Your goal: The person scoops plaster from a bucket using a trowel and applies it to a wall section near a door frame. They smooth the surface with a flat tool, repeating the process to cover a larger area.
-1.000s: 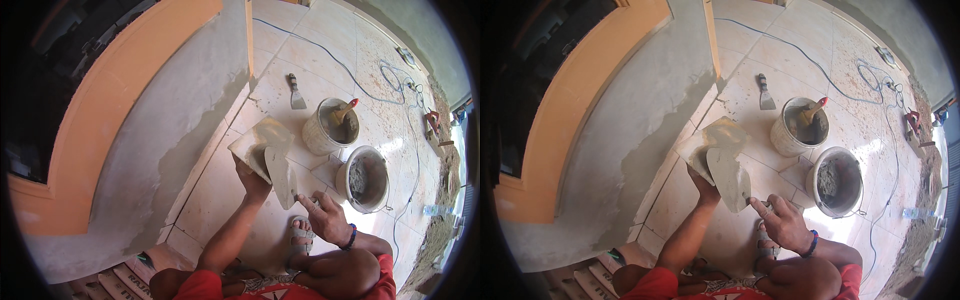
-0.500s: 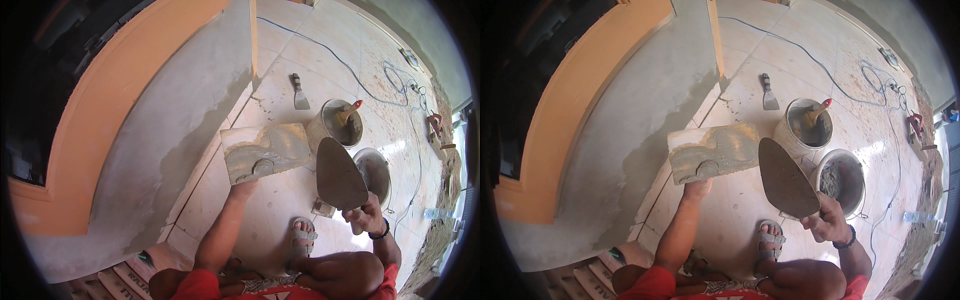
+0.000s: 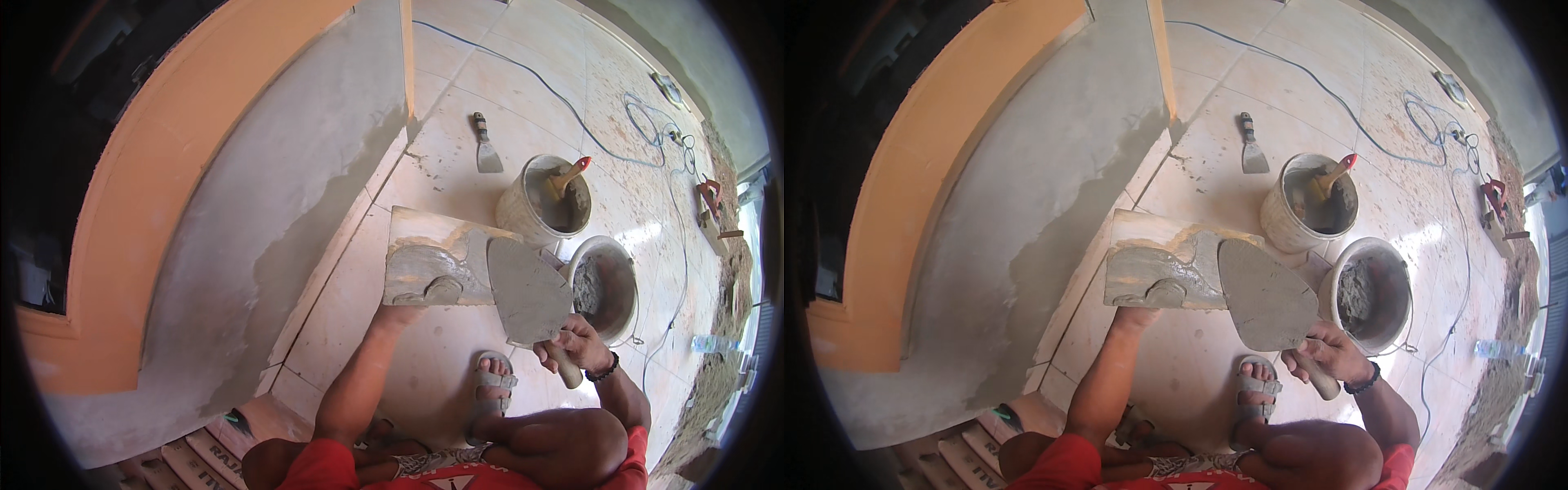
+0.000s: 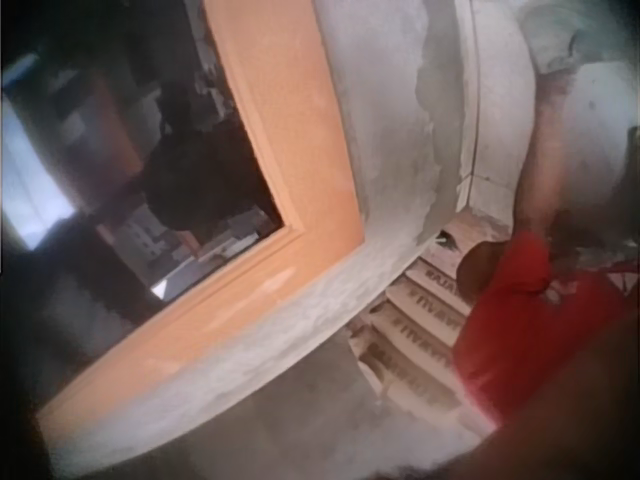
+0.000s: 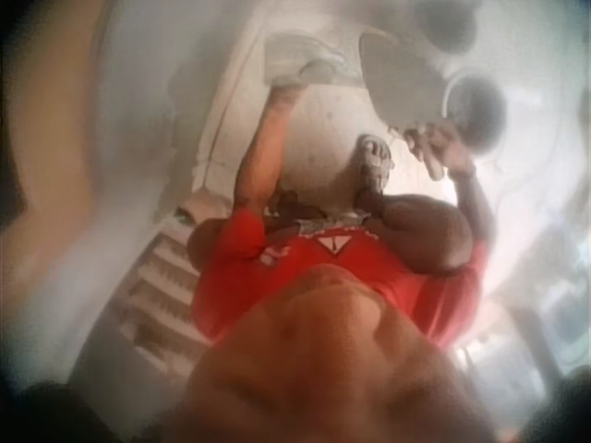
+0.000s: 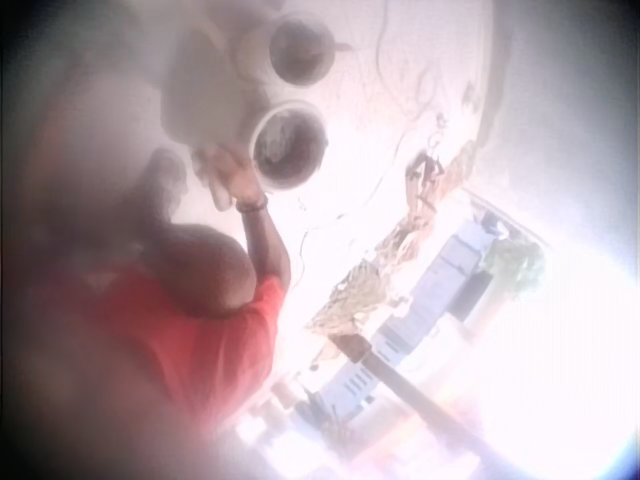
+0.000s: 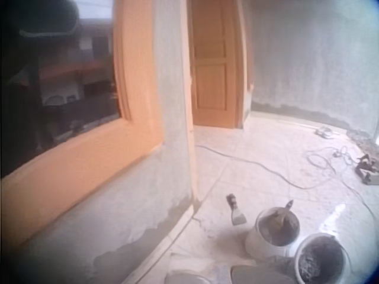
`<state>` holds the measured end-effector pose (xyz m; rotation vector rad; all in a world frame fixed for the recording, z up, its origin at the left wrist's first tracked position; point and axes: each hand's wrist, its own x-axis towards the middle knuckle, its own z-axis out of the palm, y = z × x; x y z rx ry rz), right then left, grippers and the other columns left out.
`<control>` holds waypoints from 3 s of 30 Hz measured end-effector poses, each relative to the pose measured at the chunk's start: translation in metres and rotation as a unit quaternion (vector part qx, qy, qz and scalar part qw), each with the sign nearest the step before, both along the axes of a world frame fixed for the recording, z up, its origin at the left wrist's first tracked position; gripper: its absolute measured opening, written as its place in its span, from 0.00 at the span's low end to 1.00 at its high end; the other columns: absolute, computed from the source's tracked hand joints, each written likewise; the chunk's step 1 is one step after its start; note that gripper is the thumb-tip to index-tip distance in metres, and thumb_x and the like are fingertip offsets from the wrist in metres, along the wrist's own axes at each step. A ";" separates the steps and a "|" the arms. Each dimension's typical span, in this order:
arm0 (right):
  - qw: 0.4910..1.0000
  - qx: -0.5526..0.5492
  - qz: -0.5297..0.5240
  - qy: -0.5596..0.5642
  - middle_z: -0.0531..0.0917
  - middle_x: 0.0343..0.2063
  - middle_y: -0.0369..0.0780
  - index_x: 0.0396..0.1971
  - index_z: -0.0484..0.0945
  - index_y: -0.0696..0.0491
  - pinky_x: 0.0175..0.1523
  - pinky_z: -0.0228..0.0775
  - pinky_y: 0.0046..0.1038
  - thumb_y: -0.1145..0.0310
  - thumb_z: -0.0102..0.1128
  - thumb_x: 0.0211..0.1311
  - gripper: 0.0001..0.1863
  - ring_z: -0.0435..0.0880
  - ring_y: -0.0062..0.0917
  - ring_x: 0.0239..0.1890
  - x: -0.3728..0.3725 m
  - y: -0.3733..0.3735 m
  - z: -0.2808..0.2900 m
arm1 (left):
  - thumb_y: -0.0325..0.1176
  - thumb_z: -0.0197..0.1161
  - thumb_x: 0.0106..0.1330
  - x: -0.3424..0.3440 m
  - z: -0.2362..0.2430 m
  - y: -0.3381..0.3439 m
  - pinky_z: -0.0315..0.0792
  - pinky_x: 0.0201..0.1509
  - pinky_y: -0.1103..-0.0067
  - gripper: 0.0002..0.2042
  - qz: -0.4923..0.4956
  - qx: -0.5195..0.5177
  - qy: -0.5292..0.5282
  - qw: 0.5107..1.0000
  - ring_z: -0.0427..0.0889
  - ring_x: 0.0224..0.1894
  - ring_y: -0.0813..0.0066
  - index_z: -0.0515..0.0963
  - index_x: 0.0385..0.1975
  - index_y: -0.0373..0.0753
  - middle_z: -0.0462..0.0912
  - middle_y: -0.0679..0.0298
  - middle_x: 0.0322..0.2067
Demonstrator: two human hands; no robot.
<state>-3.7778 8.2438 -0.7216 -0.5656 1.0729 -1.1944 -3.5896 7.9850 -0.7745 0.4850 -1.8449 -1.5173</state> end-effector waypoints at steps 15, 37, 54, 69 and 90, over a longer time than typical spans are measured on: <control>0.990 0.035 0.067 0.121 0.78 0.30 0.39 0.45 0.71 0.59 0.31 0.72 0.21 0.55 0.50 0.68 0.21 0.77 0.19 0.26 0.001 -0.025 0.028 | 0.24 0.69 0.51 -0.002 -0.012 0.005 0.74 0.49 0.76 0.20 -0.100 -0.015 0.026 0.995 0.78 0.43 0.74 0.74 0.45 0.37 0.80 0.63 0.41; 0.945 -0.086 0.137 0.285 0.79 0.25 0.36 0.41 0.74 0.61 0.28 0.66 0.20 0.62 0.56 0.65 0.16 0.75 0.17 0.23 -0.052 -0.058 0.046 | 0.25 0.70 0.51 -0.008 0.018 0.012 0.70 0.54 0.78 0.29 -0.356 0.300 -0.120 0.877 0.73 0.50 0.81 0.67 0.55 0.35 0.77 0.64 0.48; 0.826 -0.109 -0.125 0.539 0.79 0.22 0.44 0.41 0.72 0.62 0.28 0.69 0.26 0.73 0.53 0.58 0.12 0.79 0.30 0.21 0.047 -0.036 0.029 | 0.21 0.68 0.49 -0.036 -0.030 0.028 0.73 0.47 0.75 0.18 0.159 0.042 0.030 0.986 0.78 0.42 0.71 0.74 0.40 0.34 0.79 0.62 0.38; 0.737 -0.188 0.077 0.644 0.78 0.26 0.41 0.46 0.67 0.57 0.27 0.73 0.33 0.73 0.60 0.54 0.20 0.80 0.35 0.24 0.053 -0.032 0.013 | 0.25 0.67 0.50 -0.008 -0.044 0.002 0.71 0.50 0.73 0.21 0.183 -0.148 -0.045 0.971 0.78 0.45 0.71 0.71 0.46 0.33 0.78 0.58 0.42; 0.645 0.315 0.121 0.686 0.81 0.25 0.43 0.31 0.78 0.58 0.36 0.71 0.33 0.68 0.62 0.48 0.12 0.80 0.35 0.28 -0.135 0.118 0.073 | 0.24 0.69 0.49 -0.015 -0.070 -0.003 0.60 0.64 0.68 0.33 -0.130 0.369 0.113 0.913 0.67 0.59 0.67 0.63 0.58 0.40 0.69 0.65 0.54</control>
